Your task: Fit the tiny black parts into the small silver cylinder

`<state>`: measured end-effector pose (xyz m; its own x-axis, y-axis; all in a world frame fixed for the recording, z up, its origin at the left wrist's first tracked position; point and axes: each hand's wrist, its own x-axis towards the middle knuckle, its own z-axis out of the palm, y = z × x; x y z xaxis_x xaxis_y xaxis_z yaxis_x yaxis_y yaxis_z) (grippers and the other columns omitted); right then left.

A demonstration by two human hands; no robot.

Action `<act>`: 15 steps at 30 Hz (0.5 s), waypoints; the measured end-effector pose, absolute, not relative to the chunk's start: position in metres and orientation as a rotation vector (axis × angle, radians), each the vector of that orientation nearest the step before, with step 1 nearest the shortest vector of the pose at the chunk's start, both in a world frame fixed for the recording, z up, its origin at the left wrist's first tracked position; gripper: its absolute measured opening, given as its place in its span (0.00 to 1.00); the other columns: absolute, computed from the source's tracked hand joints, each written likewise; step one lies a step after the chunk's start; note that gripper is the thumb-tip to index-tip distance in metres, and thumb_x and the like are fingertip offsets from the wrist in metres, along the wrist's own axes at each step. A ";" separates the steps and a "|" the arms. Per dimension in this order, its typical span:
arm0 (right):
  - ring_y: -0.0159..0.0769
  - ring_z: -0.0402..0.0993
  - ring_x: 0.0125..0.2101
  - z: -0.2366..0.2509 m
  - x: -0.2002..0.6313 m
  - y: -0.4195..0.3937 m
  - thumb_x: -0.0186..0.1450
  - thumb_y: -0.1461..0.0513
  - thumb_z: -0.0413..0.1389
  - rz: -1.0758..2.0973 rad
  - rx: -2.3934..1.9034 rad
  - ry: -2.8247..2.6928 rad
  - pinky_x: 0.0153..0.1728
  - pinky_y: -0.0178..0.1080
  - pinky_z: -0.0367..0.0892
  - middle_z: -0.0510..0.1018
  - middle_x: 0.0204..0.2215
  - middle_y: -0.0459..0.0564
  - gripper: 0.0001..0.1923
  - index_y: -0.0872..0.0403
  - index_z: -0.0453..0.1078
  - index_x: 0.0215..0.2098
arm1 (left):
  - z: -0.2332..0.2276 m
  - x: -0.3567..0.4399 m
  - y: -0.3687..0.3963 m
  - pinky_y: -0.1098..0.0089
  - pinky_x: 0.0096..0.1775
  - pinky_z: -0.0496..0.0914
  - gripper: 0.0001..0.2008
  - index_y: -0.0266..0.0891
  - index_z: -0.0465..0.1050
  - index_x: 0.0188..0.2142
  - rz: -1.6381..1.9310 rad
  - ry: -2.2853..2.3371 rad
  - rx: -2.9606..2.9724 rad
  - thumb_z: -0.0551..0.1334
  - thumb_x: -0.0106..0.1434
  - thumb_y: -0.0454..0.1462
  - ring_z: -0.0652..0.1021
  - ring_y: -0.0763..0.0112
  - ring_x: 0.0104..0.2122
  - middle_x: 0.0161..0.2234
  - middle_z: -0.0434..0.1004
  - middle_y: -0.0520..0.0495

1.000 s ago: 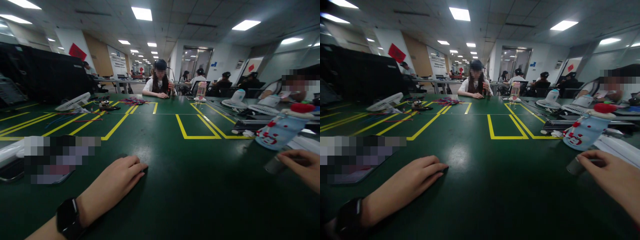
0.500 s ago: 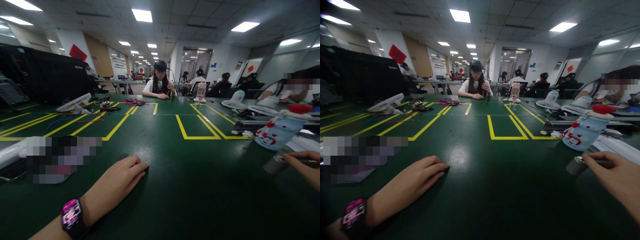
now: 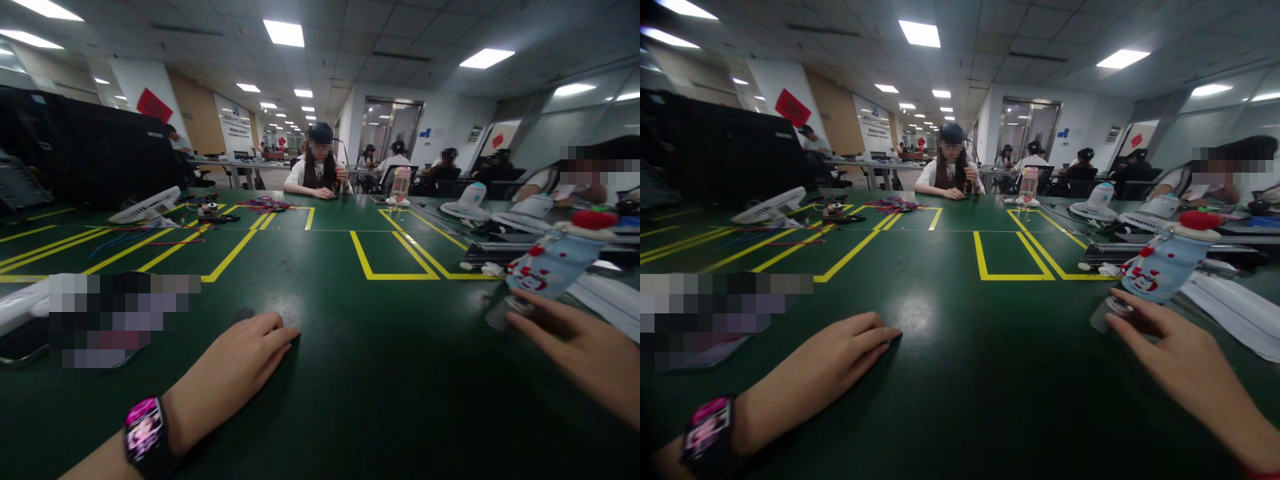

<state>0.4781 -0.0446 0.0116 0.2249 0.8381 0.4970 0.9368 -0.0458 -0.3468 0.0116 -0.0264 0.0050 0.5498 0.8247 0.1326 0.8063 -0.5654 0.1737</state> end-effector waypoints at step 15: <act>0.32 0.69 0.46 -0.009 0.274 -0.039 0.61 0.61 0.54 0.563 -1.174 -2.104 0.49 0.40 0.66 0.69 0.49 0.52 0.35 0.51 0.45 0.63 | 0.028 0.082 -0.027 0.68 0.38 0.67 0.07 0.45 0.74 0.39 0.797 1.225 2.309 0.57 0.65 0.38 0.73 0.70 0.36 0.38 0.72 0.51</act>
